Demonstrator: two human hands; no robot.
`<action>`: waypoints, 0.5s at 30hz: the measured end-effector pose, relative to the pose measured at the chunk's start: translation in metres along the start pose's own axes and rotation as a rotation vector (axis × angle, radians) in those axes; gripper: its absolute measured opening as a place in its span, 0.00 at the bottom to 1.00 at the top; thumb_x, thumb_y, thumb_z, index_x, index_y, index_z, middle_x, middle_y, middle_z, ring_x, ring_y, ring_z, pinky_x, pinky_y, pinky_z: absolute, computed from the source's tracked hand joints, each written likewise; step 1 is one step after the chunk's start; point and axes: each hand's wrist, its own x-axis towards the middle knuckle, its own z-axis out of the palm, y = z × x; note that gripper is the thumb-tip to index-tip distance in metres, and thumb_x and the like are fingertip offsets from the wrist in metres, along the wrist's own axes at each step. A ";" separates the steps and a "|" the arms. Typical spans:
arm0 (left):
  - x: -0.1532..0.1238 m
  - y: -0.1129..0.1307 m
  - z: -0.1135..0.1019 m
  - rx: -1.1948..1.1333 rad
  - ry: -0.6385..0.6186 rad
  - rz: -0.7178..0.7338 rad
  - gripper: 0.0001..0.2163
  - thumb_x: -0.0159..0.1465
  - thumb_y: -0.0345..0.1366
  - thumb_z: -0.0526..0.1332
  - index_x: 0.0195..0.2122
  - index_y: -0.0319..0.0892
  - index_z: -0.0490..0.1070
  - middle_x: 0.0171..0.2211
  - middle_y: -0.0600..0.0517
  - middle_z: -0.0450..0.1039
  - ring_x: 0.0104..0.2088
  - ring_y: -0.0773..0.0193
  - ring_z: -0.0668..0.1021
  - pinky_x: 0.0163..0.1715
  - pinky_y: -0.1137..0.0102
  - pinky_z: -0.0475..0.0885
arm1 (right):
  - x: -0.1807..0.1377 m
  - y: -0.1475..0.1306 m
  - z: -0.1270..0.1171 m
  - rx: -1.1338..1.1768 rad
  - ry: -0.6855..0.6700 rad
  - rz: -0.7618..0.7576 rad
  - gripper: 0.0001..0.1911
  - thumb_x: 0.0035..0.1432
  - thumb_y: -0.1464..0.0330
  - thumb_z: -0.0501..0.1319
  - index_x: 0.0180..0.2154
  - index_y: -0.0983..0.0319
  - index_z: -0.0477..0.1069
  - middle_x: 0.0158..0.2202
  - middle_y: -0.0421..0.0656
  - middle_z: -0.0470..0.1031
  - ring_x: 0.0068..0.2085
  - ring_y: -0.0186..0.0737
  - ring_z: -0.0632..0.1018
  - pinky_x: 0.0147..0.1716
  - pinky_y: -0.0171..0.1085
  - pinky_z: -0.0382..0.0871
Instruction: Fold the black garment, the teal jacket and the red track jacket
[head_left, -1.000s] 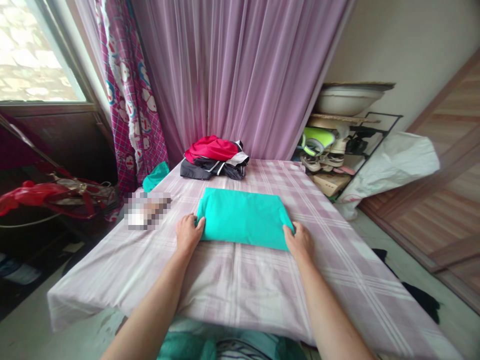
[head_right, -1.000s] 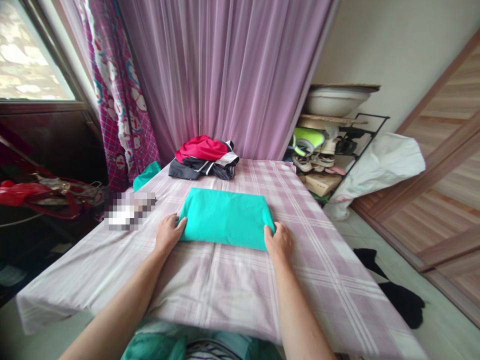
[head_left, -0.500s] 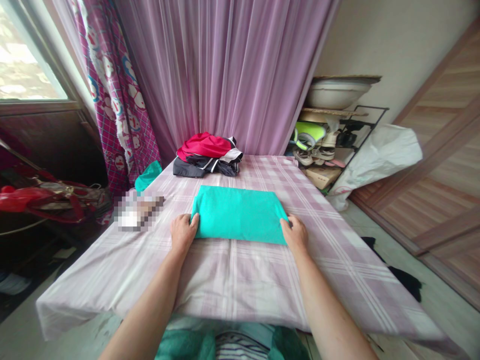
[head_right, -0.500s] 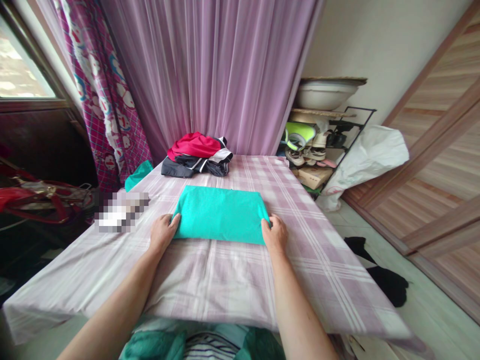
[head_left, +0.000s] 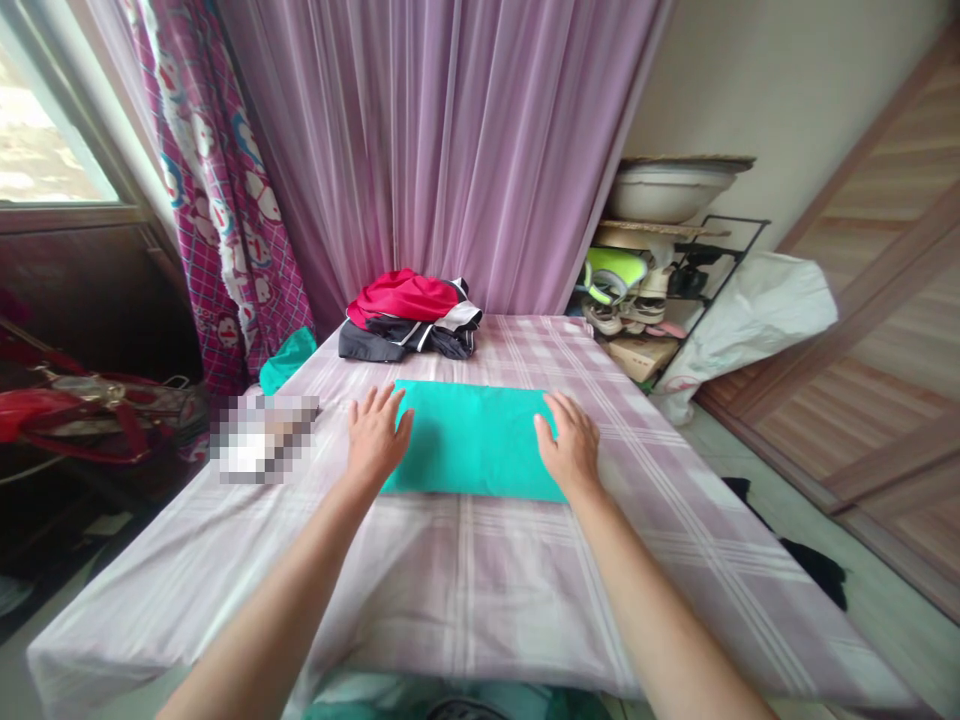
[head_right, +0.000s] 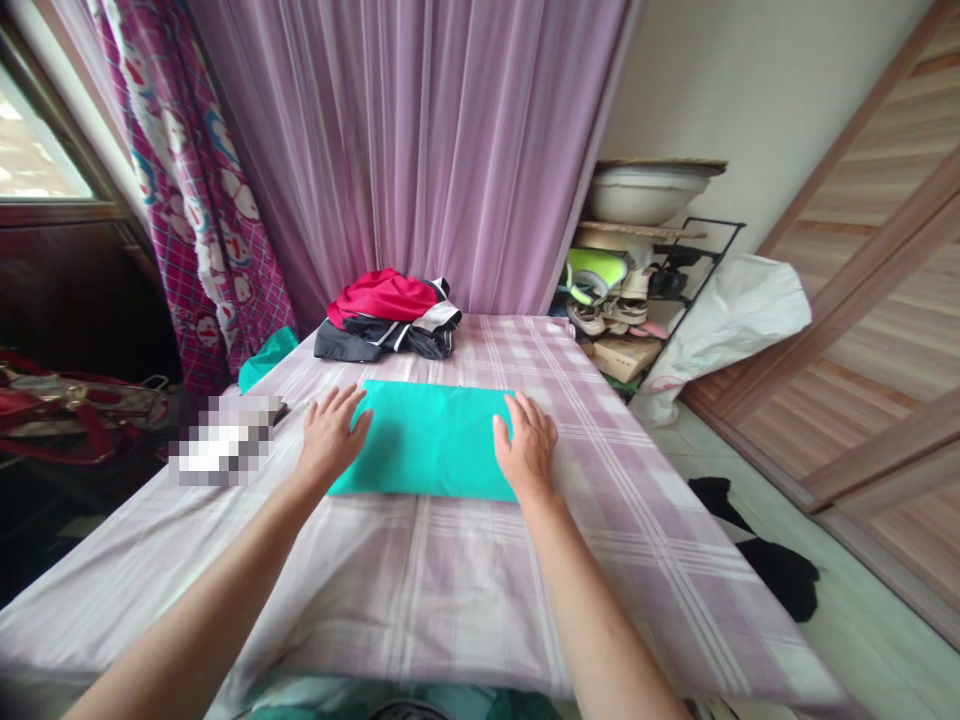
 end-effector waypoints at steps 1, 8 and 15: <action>0.011 0.008 -0.002 0.021 -0.030 0.038 0.21 0.69 0.42 0.50 0.61 0.43 0.67 0.65 0.45 0.64 0.67 0.48 0.61 0.66 0.46 0.53 | 0.012 -0.011 0.002 -0.010 -0.032 -0.019 0.23 0.67 0.60 0.49 0.56 0.62 0.71 0.61 0.54 0.70 0.61 0.50 0.70 0.60 0.53 0.59; 0.068 0.045 0.031 0.088 -0.256 0.123 0.21 0.70 0.40 0.49 0.61 0.44 0.67 0.66 0.44 0.62 0.68 0.48 0.60 0.66 0.46 0.50 | 0.086 -0.079 0.035 -0.049 -0.305 -0.028 0.23 0.69 0.64 0.47 0.61 0.61 0.65 0.65 0.51 0.65 0.65 0.47 0.64 0.62 0.53 0.53; 0.057 0.030 0.074 0.054 -0.283 0.085 0.21 0.69 0.40 0.48 0.61 0.44 0.68 0.66 0.44 0.63 0.68 0.47 0.61 0.65 0.45 0.52 | 0.063 -0.085 0.085 -0.104 -0.657 0.013 0.20 0.69 0.64 0.48 0.55 0.61 0.70 0.56 0.50 0.75 0.58 0.45 0.71 0.62 0.53 0.51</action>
